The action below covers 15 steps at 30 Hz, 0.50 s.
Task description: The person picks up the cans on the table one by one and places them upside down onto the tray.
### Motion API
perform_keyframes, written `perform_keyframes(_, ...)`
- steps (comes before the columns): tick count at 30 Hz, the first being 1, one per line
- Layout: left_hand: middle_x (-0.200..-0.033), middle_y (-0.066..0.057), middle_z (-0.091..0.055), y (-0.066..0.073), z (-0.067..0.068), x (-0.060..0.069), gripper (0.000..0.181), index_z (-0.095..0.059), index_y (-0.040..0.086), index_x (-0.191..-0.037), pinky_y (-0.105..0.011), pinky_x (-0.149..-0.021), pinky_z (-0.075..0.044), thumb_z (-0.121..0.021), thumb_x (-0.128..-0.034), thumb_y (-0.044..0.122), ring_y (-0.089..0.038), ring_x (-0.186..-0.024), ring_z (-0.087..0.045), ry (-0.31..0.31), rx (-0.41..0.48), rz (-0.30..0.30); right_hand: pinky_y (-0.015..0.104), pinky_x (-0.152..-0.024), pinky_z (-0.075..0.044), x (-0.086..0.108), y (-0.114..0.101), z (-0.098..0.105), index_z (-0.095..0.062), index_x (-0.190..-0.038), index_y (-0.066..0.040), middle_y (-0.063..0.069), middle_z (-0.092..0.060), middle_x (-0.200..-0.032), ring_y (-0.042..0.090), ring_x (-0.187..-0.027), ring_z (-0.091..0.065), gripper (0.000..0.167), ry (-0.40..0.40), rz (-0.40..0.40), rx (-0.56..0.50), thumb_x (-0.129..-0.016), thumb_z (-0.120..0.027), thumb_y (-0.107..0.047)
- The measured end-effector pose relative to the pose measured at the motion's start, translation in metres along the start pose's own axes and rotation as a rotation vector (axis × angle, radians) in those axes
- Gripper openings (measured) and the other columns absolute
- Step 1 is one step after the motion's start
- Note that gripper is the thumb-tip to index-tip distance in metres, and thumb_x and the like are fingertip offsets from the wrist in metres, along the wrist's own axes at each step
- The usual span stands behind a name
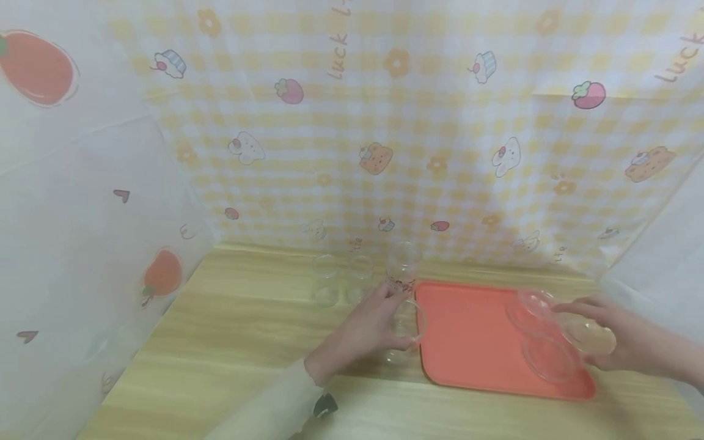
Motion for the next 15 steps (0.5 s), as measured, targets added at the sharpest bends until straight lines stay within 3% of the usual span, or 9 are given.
perform_keyframes(3, -0.114, -0.002, -0.05, 0.0, -0.0005, -0.0004, 0.089, -0.05, 0.012, -0.151, -0.024, -0.078, -0.047, -0.09, -0.0758, 0.039, -0.015, -0.097, -0.047, -0.005, 0.003, 0.005, 0.024, -0.072, -0.054, 0.0009, -0.0008, -0.0021, -0.061, -0.135, -0.018, 0.0, -0.055, -0.121, -0.002, -0.111, -0.045, 0.1, 0.005, -0.007, -0.013, -0.044, -0.101, -0.013)
perform_keyframes(8, -0.114, -0.002, -0.05, 0.0012, -0.0012, -0.0003, 0.093, -0.049, 0.011, -0.151, -0.024, -0.077, -0.046, -0.091, -0.0737, 0.041, -0.015, -0.097, -0.045, -0.021, 0.011, 0.026, 0.045, -0.062, -0.058, 0.0022, -0.002, -0.0036, -0.056, -0.14, -0.017, 0.01, -0.053, -0.124, -0.004, -0.115, -0.039, 0.104, -0.041, -0.05, -0.052, -0.046, -0.1, -0.011)
perform_keyframes(15, -0.112, -0.001, -0.05, 0.0006, -0.0015, 0.0003, 0.091, -0.05, 0.01, -0.15, -0.022, -0.076, -0.046, -0.091, -0.0749, 0.04, -0.014, -0.095, -0.046, -0.008, -0.003, 0.017, 0.031, -0.066, -0.056, 0.0017, -0.0034, -0.0054, -0.057, -0.139, -0.018, 0.004, -0.053, -0.123, -0.003, -0.113, -0.043, 0.103, -0.019, -0.038, -0.015, -0.046, -0.101, -0.013)
Point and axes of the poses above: each hand's wrist, its own x-axis away from the middle knuckle, its own z-axis out of the back of the hand, y = z × x, the point moved 1 cm from there along -x, towards the middle knuckle
